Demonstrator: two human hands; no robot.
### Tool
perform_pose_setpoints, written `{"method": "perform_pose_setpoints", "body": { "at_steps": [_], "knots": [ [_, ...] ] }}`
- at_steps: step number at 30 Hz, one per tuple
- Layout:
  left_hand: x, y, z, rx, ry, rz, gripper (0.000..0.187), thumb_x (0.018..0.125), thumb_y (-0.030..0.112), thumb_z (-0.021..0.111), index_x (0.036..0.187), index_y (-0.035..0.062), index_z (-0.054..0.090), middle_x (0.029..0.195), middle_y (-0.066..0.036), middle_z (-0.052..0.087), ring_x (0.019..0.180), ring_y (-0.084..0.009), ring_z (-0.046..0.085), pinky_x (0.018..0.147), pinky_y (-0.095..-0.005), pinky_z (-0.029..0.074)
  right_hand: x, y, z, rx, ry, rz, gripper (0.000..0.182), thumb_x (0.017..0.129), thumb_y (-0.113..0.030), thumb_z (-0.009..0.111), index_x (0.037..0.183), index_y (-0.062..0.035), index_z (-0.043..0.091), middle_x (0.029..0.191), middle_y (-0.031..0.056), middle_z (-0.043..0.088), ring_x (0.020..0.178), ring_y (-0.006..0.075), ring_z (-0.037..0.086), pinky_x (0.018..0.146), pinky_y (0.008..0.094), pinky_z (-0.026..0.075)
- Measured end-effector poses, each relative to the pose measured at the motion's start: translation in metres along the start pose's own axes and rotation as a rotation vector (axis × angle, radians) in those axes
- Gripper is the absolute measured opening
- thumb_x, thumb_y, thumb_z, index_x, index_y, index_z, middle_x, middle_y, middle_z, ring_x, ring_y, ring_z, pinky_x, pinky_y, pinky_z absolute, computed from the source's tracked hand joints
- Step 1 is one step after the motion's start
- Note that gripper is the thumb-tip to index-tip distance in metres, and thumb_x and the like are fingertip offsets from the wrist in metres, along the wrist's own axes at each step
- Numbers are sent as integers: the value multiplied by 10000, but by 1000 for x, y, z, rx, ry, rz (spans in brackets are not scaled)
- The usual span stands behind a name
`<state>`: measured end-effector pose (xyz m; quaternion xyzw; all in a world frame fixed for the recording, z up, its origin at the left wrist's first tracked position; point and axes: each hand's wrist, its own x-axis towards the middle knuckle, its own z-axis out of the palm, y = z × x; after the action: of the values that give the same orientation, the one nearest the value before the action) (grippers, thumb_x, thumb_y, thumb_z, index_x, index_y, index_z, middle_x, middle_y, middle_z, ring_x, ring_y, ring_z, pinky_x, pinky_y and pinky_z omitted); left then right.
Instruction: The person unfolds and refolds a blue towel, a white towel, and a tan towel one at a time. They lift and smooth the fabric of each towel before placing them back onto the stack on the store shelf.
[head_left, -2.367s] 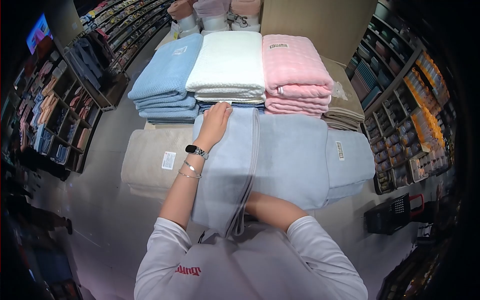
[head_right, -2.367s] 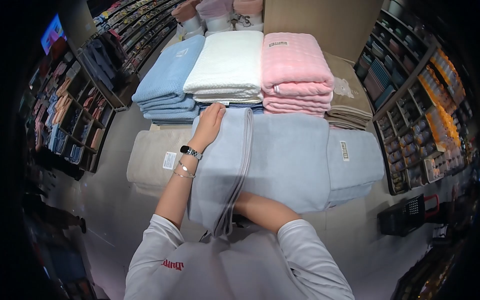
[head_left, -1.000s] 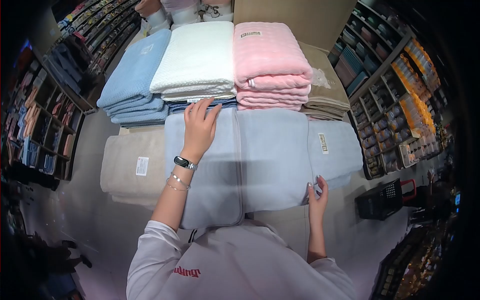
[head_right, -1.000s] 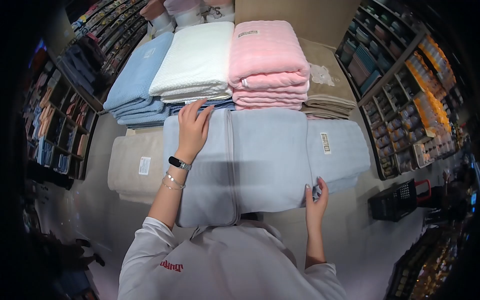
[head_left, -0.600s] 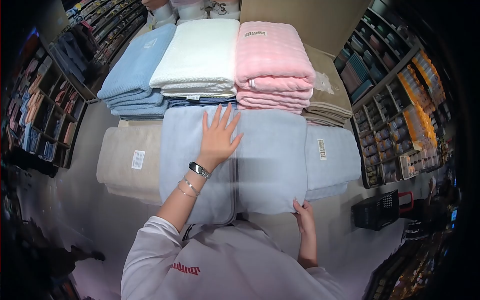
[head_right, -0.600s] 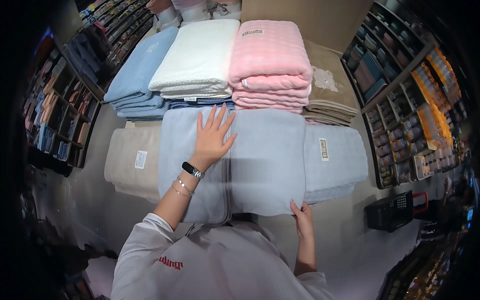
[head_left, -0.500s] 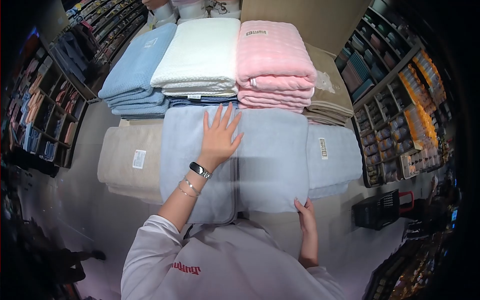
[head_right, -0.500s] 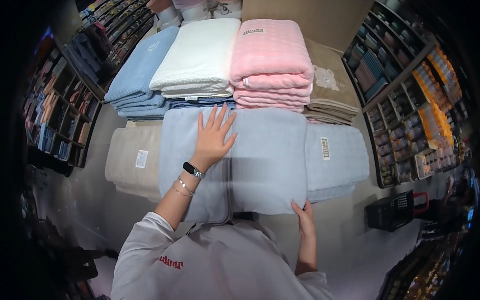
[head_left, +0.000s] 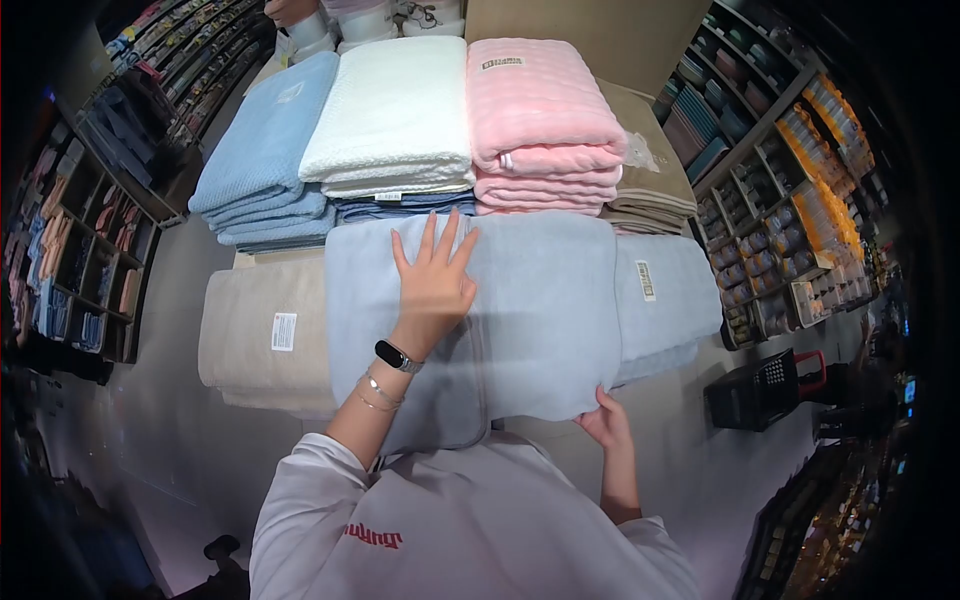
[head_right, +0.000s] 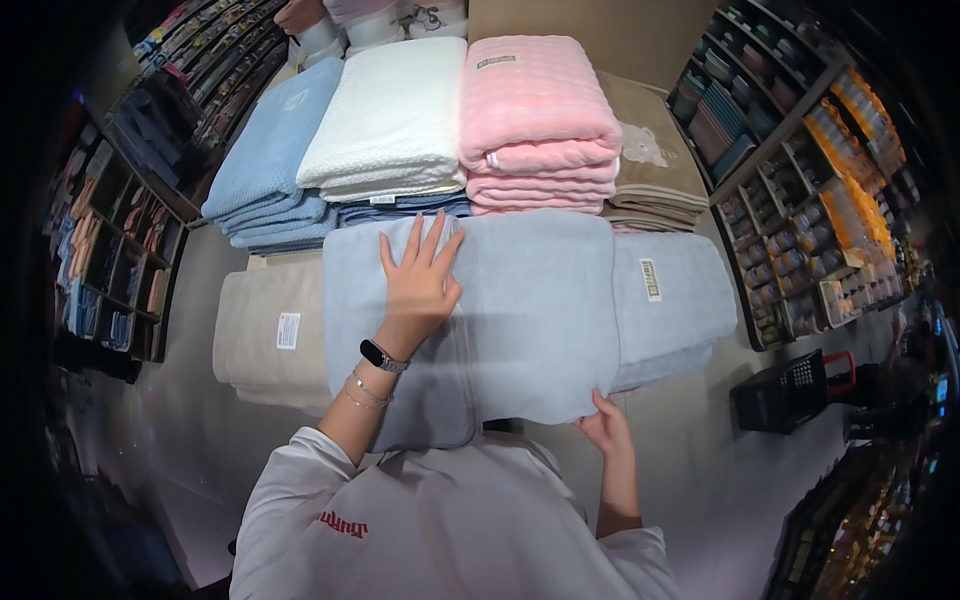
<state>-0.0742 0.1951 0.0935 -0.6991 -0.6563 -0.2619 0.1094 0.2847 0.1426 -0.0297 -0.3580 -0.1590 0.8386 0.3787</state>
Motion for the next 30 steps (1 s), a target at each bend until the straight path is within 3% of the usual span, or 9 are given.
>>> {"method": "perform_pose_setpoints", "body": {
  "at_steps": [3,5,9,10,13,14,20,25,30],
  "knots": [
    [-1,-6,-2,-16,-18,-36,538,799,215,495,1328,134,431,1441,-132,302,1330,-346,262,1001,-679,38,-2,11,-3,135,-39,17,537,904,-271,528,1356,-67,323,1374,117,404,1248,280,405,1021,492,322],
    [6,-5,1,-65,5,-30,508,850,274,488,1330,122,421,1396,-137,360,1300,-330,309,1014,-658,66,-4,15,-1,212,-39,47,542,903,-287,527,1354,-65,325,1385,119,391,1255,284,397,1038,495,302],
    [38,-31,-6,-219,-5,-57,520,907,380,467,1338,98,396,1237,-139,495,1185,-295,434,1031,-601,150,-2,29,-4,281,-33,-99,544,903,-302,524,1346,-47,335,1381,125,395,1259,285,392,1053,465,288],
    [42,-42,-2,-146,85,20,487,892,372,507,1257,51,477,1007,-119,555,988,-276,518,962,-490,333,-3,31,1,291,-39,-108,534,905,-290,523,1341,-40,342,1375,126,402,1260,283,390,1057,457,282],
    [43,-65,-9,-237,-127,36,389,873,311,547,1151,39,535,946,-136,542,885,-323,534,803,-420,419,1,38,1,293,36,-196,481,906,-208,521,1321,-20,365,1340,129,442,1236,283,419,1052,438,305],
    [40,-66,-12,-260,12,94,333,858,285,573,1065,24,566,889,-137,521,817,-330,529,700,-394,428,4,40,0,292,76,-237,461,905,-172,521,1313,-14,374,1326,130,458,1224,284,434,1047,433,319],
    [33,-78,-42,-336,25,51,328,844,283,591,1081,57,573,847,-127,503,798,-310,526,689,-387,429,4,35,-4,47,214,-529,407,869,-35,512,1257,32,412,1220,149,538,1109,262,543,954,395,456],
    [46,-87,-40,-290,2,118,338,851,322,575,1087,80,566,857,-119,517,803,-288,528,675,-384,423,0,36,14,92,310,-615,447,838,-14,549,1258,44,409,1223,145,525,1125,255,522,954,371,444],
    [45,-77,33,-101,26,236,348,873,362,538,1102,100,550,905,-98,536,832,-240,526,692,-362,396,-1,41,20,255,381,-695,469,795,-19,544,1244,48,429,1210,155,528,1112,265,521,966,374,414]
  ]
}}
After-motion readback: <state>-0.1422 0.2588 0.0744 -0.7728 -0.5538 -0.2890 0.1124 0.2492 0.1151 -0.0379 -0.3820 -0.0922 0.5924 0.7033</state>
